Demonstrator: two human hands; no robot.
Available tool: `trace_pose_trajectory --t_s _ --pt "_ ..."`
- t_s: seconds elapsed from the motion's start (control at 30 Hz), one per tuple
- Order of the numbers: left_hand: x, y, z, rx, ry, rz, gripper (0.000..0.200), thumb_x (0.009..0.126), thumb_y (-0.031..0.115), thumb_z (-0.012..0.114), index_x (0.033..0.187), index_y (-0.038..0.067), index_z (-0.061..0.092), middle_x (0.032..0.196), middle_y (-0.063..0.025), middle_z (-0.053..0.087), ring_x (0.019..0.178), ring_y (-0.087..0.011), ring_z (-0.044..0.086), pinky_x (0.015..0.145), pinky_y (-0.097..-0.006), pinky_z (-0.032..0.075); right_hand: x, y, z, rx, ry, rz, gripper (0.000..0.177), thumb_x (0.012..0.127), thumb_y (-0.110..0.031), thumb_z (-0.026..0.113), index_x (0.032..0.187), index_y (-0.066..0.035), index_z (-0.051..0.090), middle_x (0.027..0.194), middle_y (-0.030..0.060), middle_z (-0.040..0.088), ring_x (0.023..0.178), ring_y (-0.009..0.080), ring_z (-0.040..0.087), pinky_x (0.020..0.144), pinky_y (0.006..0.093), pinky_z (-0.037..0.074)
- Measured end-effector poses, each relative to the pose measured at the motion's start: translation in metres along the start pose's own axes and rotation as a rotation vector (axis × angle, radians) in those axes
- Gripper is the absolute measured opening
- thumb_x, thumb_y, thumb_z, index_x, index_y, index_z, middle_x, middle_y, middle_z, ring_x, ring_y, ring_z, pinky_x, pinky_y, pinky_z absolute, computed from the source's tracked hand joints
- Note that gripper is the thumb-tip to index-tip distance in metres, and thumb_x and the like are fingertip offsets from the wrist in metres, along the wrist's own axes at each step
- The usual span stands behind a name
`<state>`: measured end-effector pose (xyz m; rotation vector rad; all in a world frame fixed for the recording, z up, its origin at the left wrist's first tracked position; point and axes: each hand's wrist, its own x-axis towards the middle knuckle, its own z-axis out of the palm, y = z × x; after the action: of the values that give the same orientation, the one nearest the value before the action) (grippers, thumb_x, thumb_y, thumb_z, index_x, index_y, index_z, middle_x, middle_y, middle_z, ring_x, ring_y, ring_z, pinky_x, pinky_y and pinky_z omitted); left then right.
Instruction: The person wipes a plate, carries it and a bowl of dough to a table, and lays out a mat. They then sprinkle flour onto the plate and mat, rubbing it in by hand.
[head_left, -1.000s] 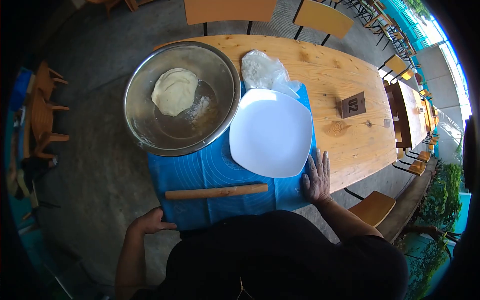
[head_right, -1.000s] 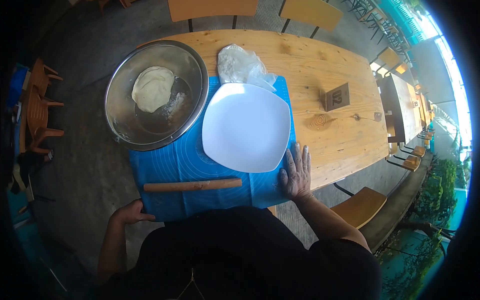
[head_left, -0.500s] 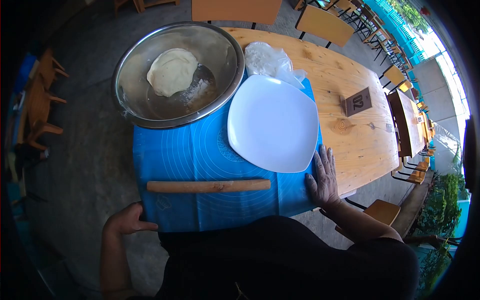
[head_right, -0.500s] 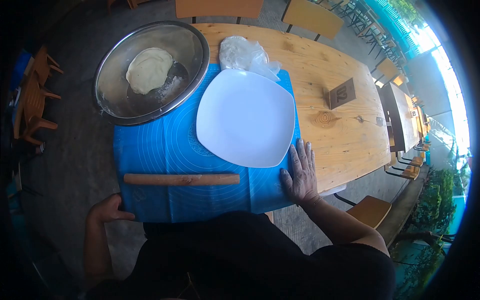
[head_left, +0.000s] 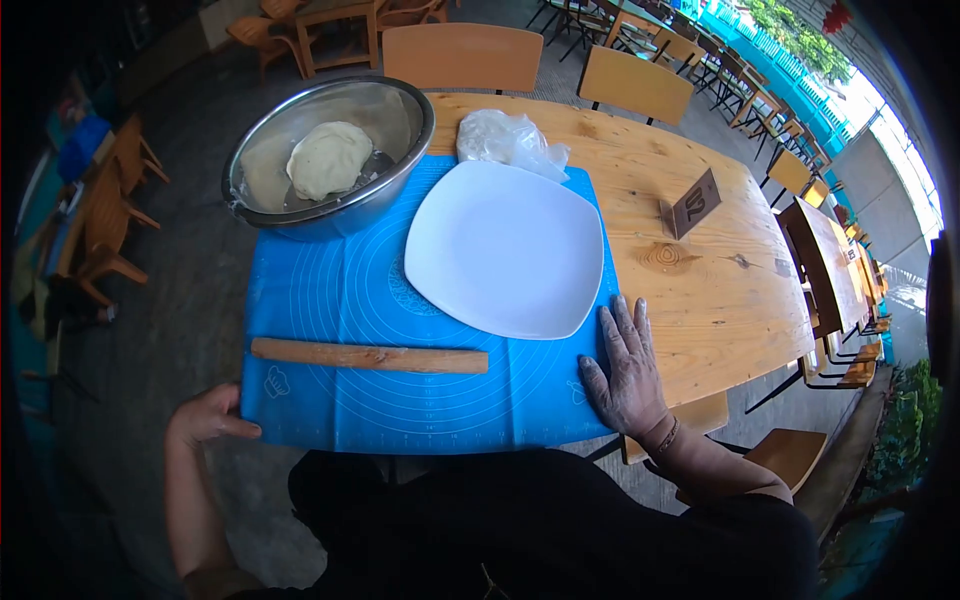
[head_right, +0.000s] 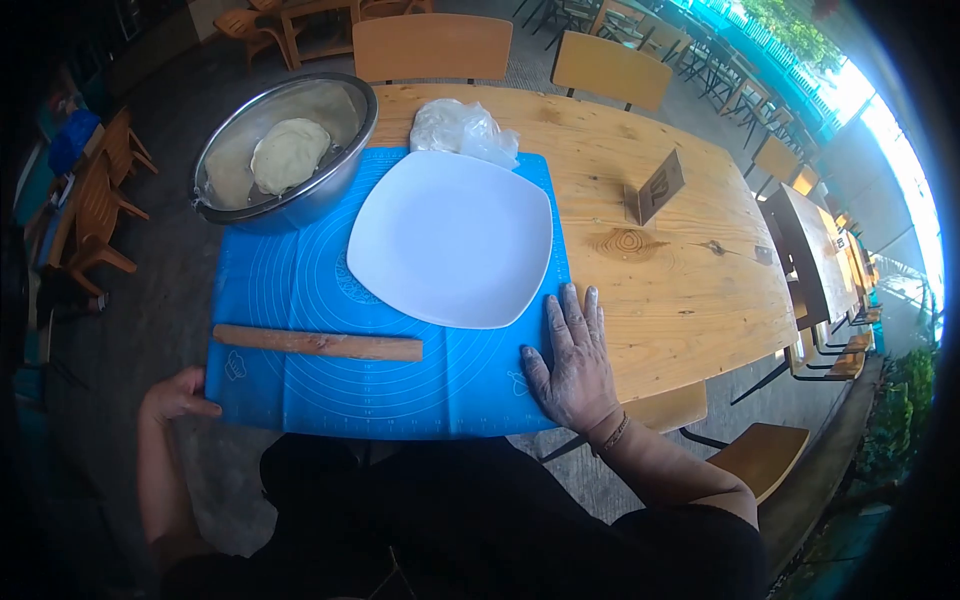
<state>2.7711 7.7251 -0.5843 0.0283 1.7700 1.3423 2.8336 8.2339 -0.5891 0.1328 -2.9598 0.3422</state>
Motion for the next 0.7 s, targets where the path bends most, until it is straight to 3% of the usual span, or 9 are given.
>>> trace_pose_trajectory --t_s 0.17,0.23,0.27,0.33,0.37,0.43,0.5,0.53,0.7 --pt "-0.006 -0.007 0.008 -0.1 0.11 0.078 0.055 0.065 0.002 0.073 0.115 -0.001 0.052 0.105 -0.0054 0.059 0.094 -0.0142 0.055 0.085 -0.0295 0.044 -0.002 0.013 -0.002 0.225 0.056 -0.057 0.051 0.082 -0.022 0.054 0.124 0.005 0.041 0.136 0.0253 0.028 0.129 0.0474 0.014 0.106 0.0486 0.017" --pt "-0.01 -0.003 0.014 -0.067 0.169 0.081 0.055 0.064 0.002 0.073 0.115 -0.001 0.052 0.105 -0.0053 0.059 0.094 -0.0142 0.055 0.085 -0.0296 0.044 0.003 0.017 -0.009 0.323 0.099 -0.061 0.041 0.081 -0.013 0.053 0.117 0.006 0.046 0.127 0.0244 0.039 0.123 0.0427 0.031 0.101 0.0442 0.029" --pt "-0.013 0.002 0.016 -0.02 0.204 0.084 0.054 0.064 0.003 0.073 0.114 0.0 0.053 0.105 -0.0051 0.06 0.094 -0.0141 0.055 0.084 -0.0298 0.044 0.007 0.022 -0.009 0.339 0.093 -0.076 0.041 0.081 -0.013 0.053 0.117 0.006 0.046 0.127 0.0244 0.039 0.123 0.0427 0.031 0.101 0.0442 0.029" --pt "-0.019 0.012 0.015 0.076 0.249 0.081 0.053 0.063 0.003 0.074 0.112 -0.001 0.053 0.103 -0.0052 0.059 0.09 -0.0154 0.056 0.081 -0.0293 0.045 0.019 0.038 -0.012 0.447 0.191 -0.044 0.035 0.081 -0.01 0.052 0.112 0.005 0.049 0.105 0.0203 0.053 0.101 0.0344 0.051 0.088 0.0396 0.041" --pt "-0.022 0.018 0.014 0.137 0.358 0.074 0.05 0.066 0.006 0.073 0.111 -0.001 0.053 0.101 -0.0057 0.059 0.088 -0.016 0.056 0.078 -0.0289 0.045 0.029 0.044 -0.015 0.452 0.183 -0.05 0.035 0.081 -0.01 0.052 0.112 0.005 0.049 0.105 0.0203 0.053 0.101 0.0344 0.051 0.088 0.0396 0.041" --pt "-0.017 0.03 0.013 0.196 0.47 0.072 0.046 0.069 0.009 0.072 0.109 -0.001 0.052 0.1 -0.0063 0.059 0.086 -0.0166 0.056 0.076 -0.0285 0.045 0.054 0.053 -0.024 0.52 0.29 0.046 0.037 0.083 -0.014 0.053 0.113 0.006 0.047 0.081 0.015 0.058 0.075 0.0293 0.057 0.074 0.0368 0.045" --pt "-0.004 0.039 0.017 0.213 0.968 0.08 0.037 0.079 0.019 0.064 0.107 -0.001 0.051 0.096 -0.009 0.058 0.081 -0.0168 0.055 0.073 -0.0276 0.044 0.072 0.046 -0.038 0.57 0.179 0.143 0.042 0.084 -0.017 0.052 0.117 0.007 0.043 0.077 0.0158 0.058 0.072 0.03 0.058 0.071 0.0372 0.046" --pt "0.003 0.04 0.017 0.21 0.982 0.078 0.037 0.079 0.019 0.064 0.107 -0.001 0.051 0.096 -0.009 0.058 0.081 -0.0168 0.055 0.073 -0.0276 0.044 0.08 0.042 -0.042 0.618 0.066 0.251 0.048 0.085 -0.02 0.052 0.12 0.009 0.038 0.072 0.0165 0.058 0.069 0.0307 0.059 0.069 0.0377 0.046" --pt "0.054 0.017 0.029 0.438 1.206 -0.14 0.043 0.092 0.035 0.038 0.108 -0.002 0.053 0.101 -0.0226 0.058 0.093 -0.0317 0.057 0.078 -0.0386 0.044 0.107 0.052 -0.016 0.414 -0.024 0.156 0.064 0.085 -0.026 0.054 0.127 0.012 0.025 0.072 0.0208 0.059 0.073 0.0317 0.06 0.069 0.0389 0.047"
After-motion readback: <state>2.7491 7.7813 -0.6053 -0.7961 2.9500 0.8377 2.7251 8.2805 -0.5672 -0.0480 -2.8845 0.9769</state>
